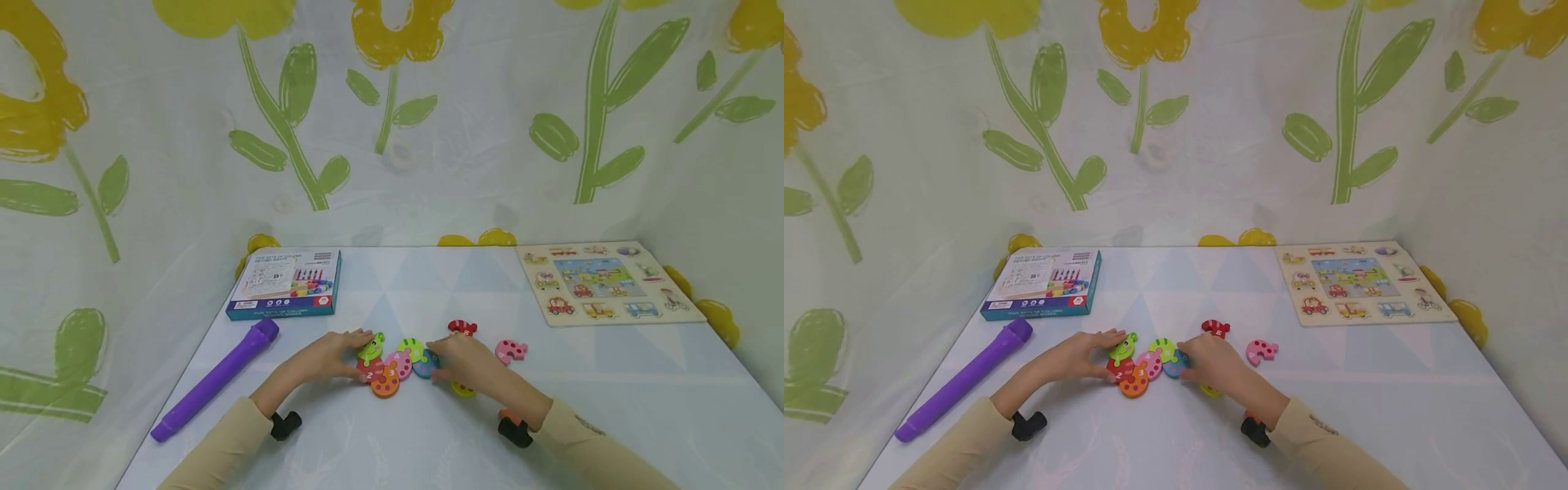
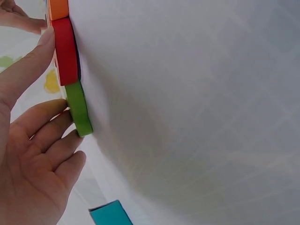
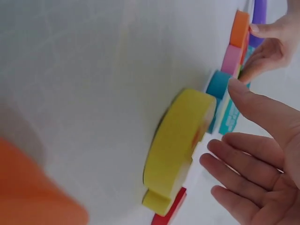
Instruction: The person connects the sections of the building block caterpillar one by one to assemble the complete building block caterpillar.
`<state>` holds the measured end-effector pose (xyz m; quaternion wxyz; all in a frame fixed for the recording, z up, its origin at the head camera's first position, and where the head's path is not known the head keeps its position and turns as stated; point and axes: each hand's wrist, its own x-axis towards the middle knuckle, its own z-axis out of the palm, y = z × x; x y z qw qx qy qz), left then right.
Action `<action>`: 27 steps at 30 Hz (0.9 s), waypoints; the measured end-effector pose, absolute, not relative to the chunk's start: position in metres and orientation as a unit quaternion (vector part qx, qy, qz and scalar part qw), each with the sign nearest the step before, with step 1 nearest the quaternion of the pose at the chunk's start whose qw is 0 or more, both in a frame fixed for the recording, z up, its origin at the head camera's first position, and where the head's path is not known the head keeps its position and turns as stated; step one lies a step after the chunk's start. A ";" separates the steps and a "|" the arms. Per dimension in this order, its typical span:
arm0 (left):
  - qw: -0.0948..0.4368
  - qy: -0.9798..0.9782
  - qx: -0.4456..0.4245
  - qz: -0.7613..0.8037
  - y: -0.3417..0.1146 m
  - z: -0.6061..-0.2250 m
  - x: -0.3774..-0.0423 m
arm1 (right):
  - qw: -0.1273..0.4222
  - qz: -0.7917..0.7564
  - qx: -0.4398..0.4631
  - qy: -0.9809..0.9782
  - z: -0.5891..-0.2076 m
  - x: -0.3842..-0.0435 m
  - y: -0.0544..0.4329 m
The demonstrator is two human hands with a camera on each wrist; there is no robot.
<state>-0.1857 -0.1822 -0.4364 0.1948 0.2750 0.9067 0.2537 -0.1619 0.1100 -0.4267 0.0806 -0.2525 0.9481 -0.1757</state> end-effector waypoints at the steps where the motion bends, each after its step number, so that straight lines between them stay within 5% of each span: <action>1: 0.195 0.907 0.275 0.255 -0.182 -0.437 -0.186 | 0.081 -0.182 -0.251 0.947 -0.425 -0.161 0.111; 27: 0.197 0.909 0.261 0.257 -0.182 -0.438 -0.186 | 0.077 -0.211 -0.183 0.957 -0.412 -0.129 0.145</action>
